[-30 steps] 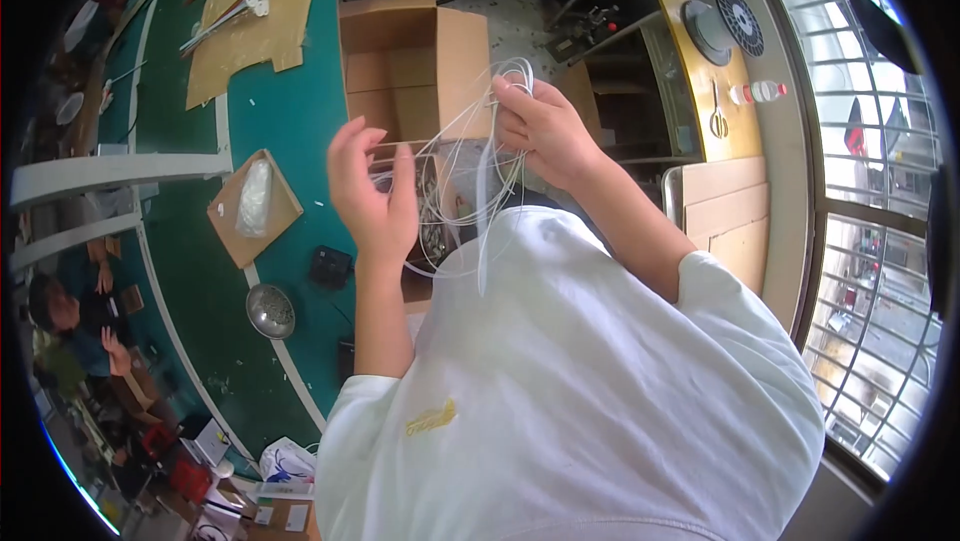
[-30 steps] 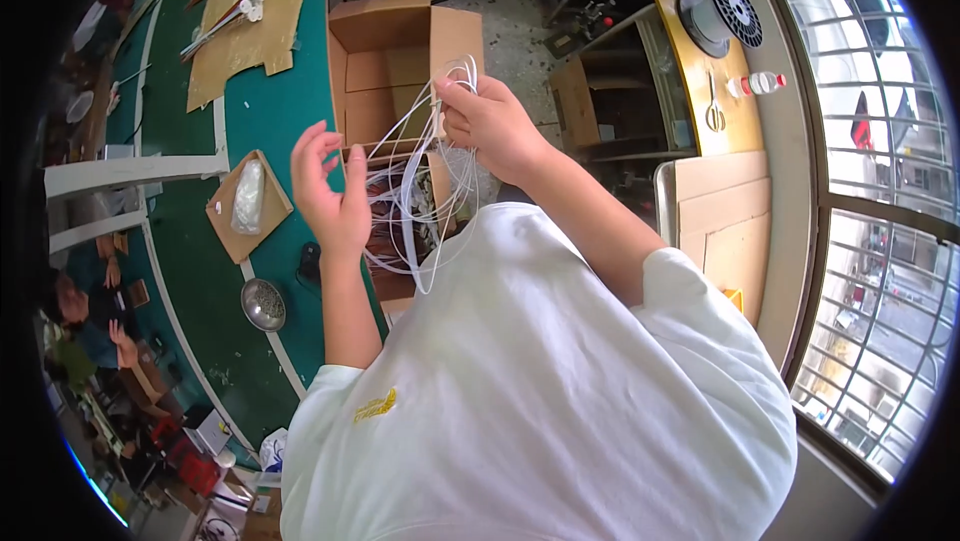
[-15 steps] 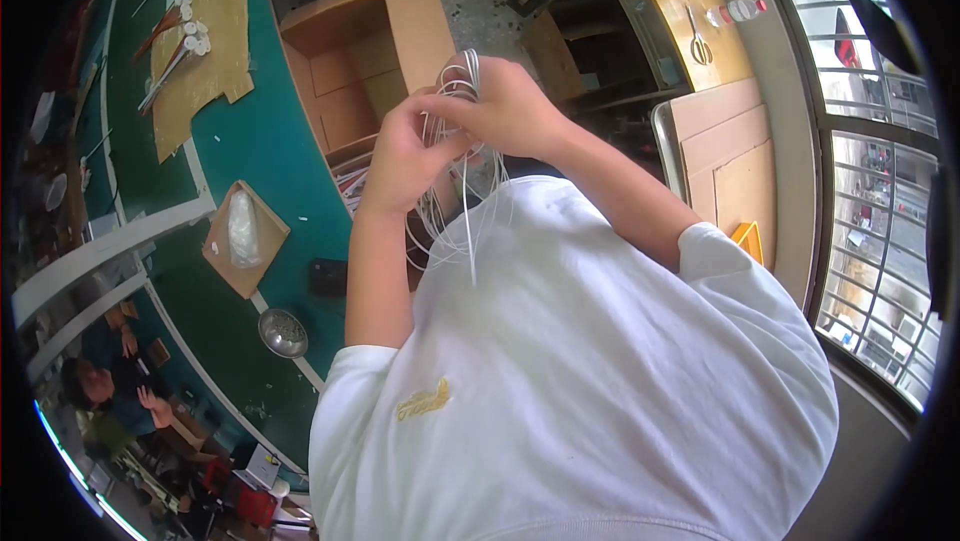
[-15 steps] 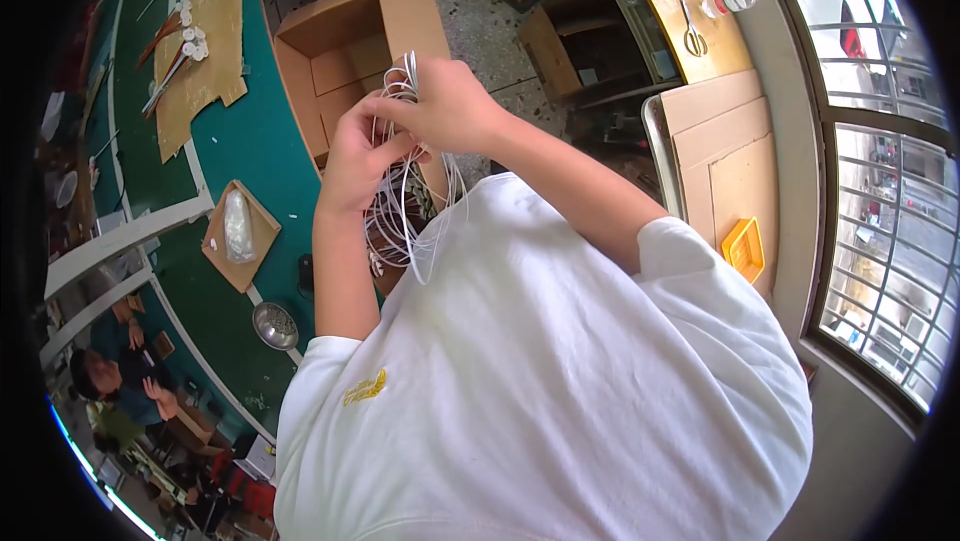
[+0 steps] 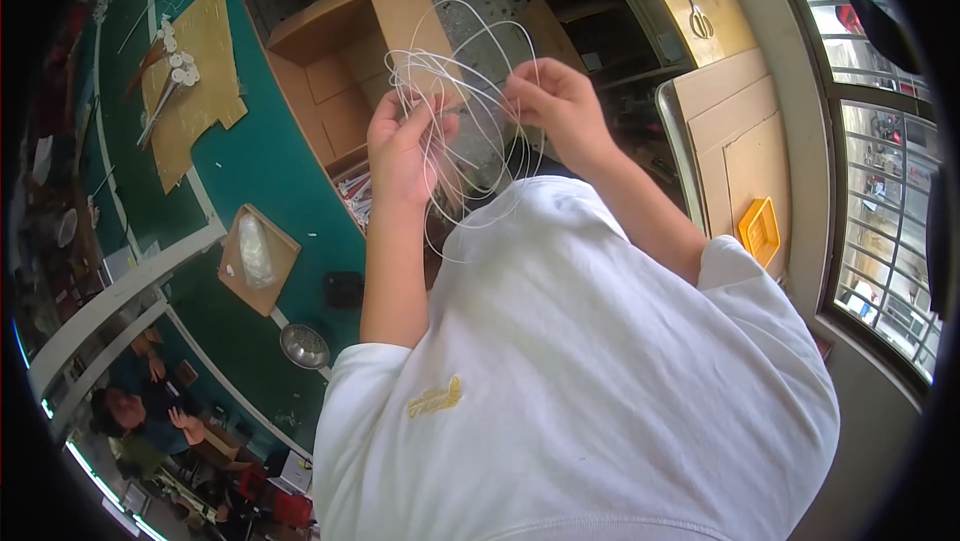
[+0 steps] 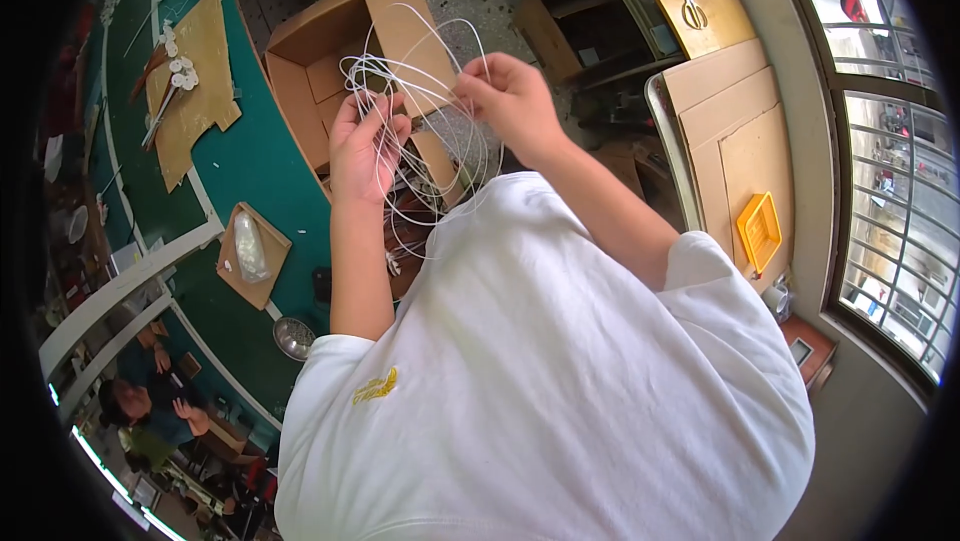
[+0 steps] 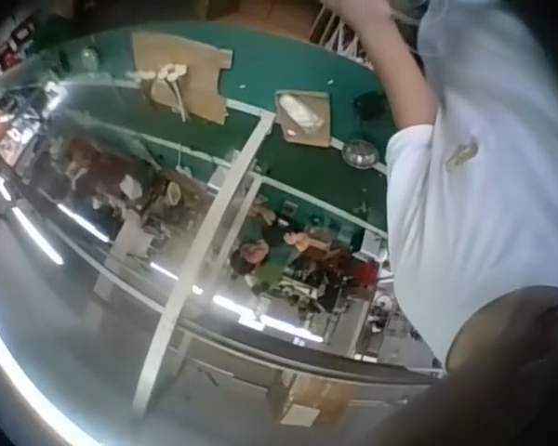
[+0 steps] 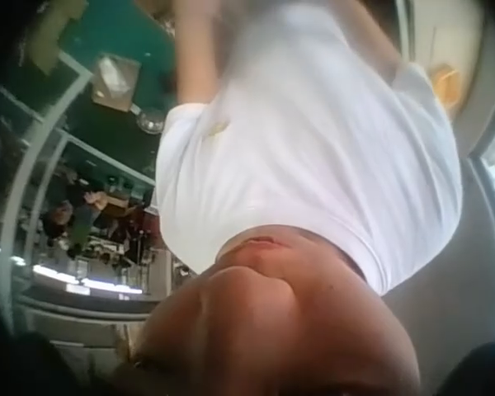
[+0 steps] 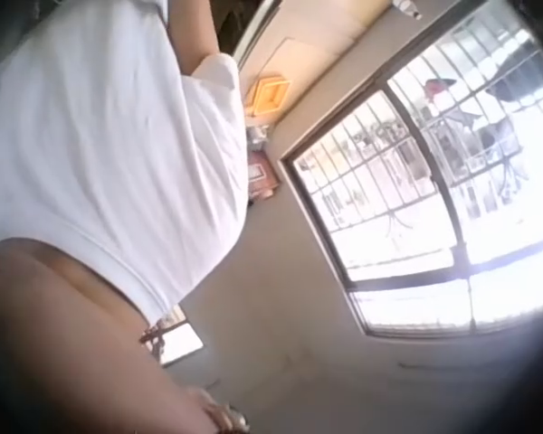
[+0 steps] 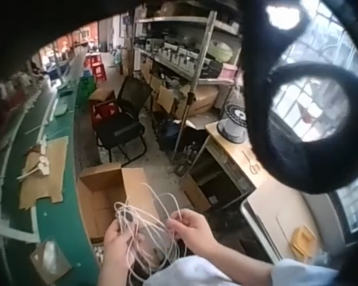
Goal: Pulling thin white wires from a reel, cutting them to length with scissors, and organizing them near a cardboard box on a production floor.
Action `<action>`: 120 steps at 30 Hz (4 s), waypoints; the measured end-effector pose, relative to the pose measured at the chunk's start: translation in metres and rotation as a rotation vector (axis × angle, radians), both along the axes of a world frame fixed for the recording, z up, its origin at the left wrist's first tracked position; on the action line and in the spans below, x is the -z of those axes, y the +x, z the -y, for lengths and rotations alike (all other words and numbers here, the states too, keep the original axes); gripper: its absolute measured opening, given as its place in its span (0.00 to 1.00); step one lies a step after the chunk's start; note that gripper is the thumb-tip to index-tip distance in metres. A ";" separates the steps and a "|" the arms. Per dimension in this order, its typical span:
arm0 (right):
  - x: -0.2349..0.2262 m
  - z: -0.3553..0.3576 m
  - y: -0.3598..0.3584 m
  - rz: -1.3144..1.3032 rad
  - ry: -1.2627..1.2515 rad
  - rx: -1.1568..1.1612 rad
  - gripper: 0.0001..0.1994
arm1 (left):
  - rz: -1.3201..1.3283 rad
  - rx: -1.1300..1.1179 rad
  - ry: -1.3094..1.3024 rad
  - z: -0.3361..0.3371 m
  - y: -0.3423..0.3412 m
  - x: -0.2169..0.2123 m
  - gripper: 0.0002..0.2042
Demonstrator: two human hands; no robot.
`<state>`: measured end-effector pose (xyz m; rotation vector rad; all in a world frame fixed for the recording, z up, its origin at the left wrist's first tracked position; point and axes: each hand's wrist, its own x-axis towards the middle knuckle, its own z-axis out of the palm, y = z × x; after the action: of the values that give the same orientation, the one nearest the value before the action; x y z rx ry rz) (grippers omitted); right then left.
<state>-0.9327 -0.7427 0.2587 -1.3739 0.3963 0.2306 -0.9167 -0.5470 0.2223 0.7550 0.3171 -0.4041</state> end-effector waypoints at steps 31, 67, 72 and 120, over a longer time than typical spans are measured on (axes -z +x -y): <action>-0.025 -0.003 0.003 0.563 -0.603 -0.539 0.08 | -0.063 -0.022 -0.134 0.028 0.015 -0.009 0.07; -0.119 0.263 -0.017 0.096 -0.592 -0.377 0.11 | -0.041 -0.020 0.000 0.003 0.033 0.046 0.10; -0.086 0.267 -0.019 0.284 -0.169 -0.078 0.10 | -0.112 -0.014 -0.093 0.005 0.034 0.060 0.13; -0.069 0.090 0.007 0.256 -0.484 0.000 0.12 | 0.574 0.086 0.702 0.005 -0.009 -0.022 0.08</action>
<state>-0.9254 -0.8324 0.3278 -1.8537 0.2442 -0.0492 -0.9252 -0.5523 0.2445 1.5312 -0.1338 -0.1313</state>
